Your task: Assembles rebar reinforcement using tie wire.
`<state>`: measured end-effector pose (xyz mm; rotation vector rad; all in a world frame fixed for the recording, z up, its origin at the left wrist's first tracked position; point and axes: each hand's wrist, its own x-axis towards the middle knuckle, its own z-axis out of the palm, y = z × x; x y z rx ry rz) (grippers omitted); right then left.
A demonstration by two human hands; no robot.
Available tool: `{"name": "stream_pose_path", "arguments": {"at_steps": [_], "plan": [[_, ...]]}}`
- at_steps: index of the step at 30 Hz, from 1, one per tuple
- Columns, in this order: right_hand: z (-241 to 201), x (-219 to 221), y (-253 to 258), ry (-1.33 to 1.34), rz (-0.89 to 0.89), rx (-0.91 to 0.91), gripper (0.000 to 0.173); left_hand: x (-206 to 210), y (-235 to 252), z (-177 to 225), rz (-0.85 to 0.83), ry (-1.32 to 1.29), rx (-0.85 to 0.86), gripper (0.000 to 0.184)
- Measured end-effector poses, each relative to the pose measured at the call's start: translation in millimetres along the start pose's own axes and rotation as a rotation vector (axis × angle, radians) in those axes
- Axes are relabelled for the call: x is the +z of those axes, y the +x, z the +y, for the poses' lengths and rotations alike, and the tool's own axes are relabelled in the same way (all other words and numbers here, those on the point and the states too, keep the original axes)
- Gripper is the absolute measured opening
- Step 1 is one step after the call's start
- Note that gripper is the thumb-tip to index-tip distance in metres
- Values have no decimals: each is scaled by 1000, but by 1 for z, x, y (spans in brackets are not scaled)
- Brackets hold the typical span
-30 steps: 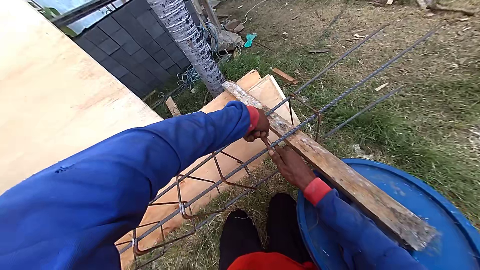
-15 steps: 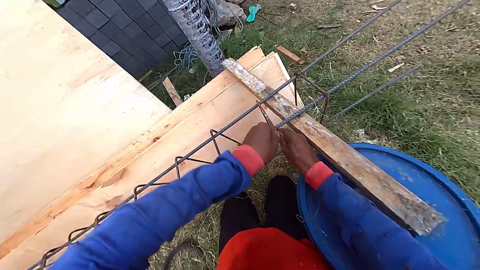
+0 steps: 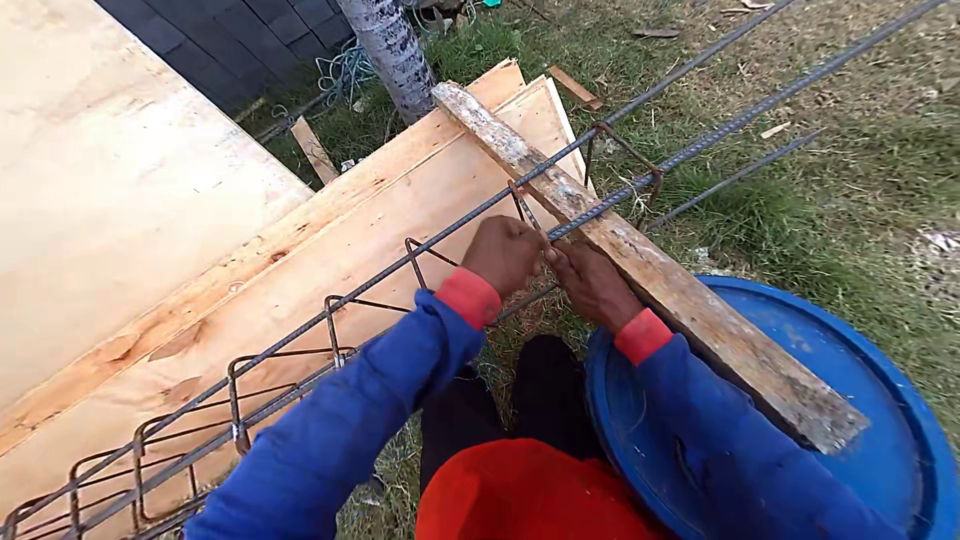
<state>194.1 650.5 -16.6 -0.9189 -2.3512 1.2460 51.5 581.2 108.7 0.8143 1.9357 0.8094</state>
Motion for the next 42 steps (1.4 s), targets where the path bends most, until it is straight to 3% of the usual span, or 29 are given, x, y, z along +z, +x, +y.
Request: {"name": "stream_pose_path", "arguments": {"at_steps": [3,6,12,18,23,27,32,35,38,42], "plan": [[-2,0,-3,-4,-32,20,50,-14,13,10,9,-231,-74,22],[-3,0,-5,15,-3,37,48,-17,15,20,-10,-284,-109,19],[2,2,4,-58,-27,80,49,0,-19,5,-12,170,71,29],[-1,-1,4,-119,-18,56,47,46,-45,-73,226,500,429,26],[4,-2,5,-172,-8,18,48,65,-2,-157,449,553,751,32],[8,-3,6,-149,9,-9,47,78,49,-188,619,474,907,29],[0,1,-1,-153,80,5,46,87,98,-208,722,447,988,23],[-3,11,7,-322,176,3,50,78,131,-209,708,393,1137,22],[-3,18,7,-541,244,8,56,76,140,-208,711,405,1145,27],[-17,20,9,-685,155,109,57,76,139,-211,768,406,1115,19]]}}
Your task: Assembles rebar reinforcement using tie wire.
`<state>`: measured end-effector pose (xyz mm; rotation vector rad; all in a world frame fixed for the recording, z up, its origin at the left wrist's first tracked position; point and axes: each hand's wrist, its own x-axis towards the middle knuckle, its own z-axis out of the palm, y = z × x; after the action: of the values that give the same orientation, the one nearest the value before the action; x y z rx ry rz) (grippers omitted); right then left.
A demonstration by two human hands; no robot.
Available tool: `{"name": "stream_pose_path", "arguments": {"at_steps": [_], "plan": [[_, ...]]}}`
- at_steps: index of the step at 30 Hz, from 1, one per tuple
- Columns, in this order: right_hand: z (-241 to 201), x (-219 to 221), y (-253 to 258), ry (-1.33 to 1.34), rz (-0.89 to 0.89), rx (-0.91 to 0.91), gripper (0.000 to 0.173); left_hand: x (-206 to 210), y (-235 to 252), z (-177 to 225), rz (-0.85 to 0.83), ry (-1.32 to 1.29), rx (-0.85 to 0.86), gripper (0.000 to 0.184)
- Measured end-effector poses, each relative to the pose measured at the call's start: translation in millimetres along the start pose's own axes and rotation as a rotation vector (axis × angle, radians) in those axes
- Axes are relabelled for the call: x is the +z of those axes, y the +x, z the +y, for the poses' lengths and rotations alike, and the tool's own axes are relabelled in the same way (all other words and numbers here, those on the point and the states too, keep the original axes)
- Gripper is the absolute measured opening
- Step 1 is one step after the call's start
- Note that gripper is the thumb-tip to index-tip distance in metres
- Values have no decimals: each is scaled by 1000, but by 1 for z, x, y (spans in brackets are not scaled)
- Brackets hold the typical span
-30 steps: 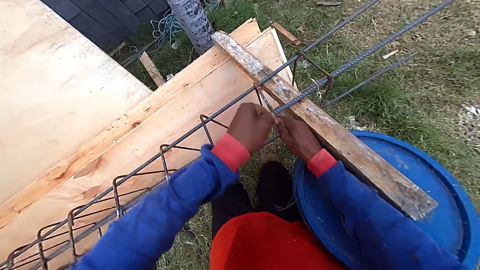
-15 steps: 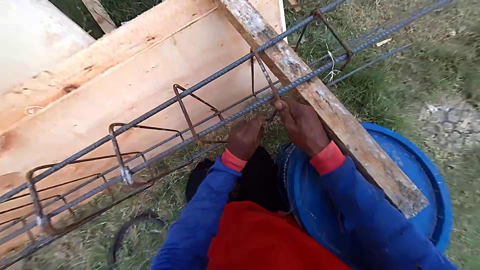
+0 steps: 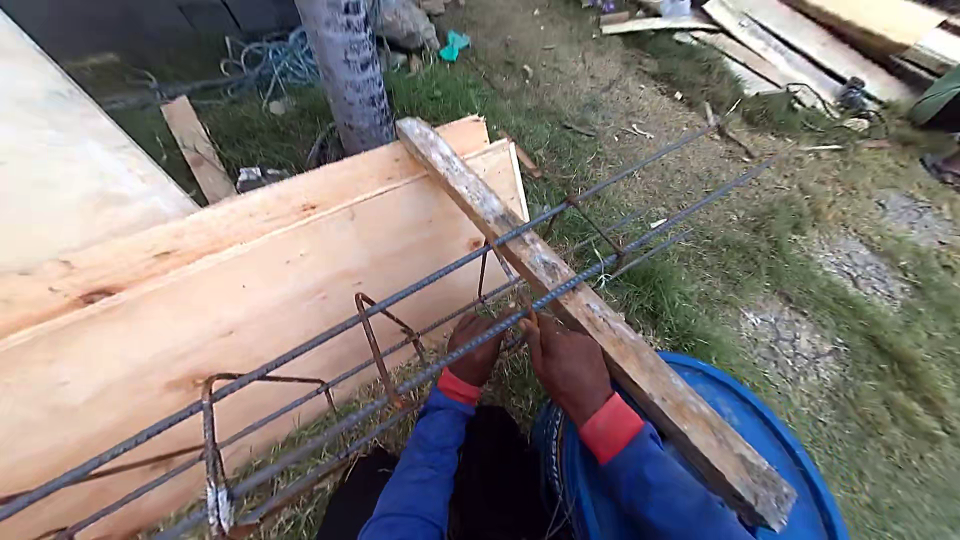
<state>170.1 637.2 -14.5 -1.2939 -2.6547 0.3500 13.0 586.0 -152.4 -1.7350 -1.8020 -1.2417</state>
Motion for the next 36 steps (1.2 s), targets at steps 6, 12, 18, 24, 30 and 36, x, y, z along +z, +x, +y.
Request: {"name": "stream_pose_path", "arguments": {"at_steps": [6,12,18,24,30,36], "plan": [[-6,-7,3,-2,-138,57,56,-43,5,58,-358,192,-380,30],[-6,-18,6,126,-270,77,59,-150,72,119,-198,245,-104,33],[-5,-23,4,192,-304,82,62,-113,177,12,-1210,-219,-708,37],[-4,-19,3,239,-298,64,58,-65,156,-22,-1536,-929,-922,23],[-3,-13,3,257,-292,54,61,-70,170,-30,-1425,-675,-730,17],[-1,-15,3,302,-285,46,57,-84,201,-7,-1402,-339,-636,13]]}}
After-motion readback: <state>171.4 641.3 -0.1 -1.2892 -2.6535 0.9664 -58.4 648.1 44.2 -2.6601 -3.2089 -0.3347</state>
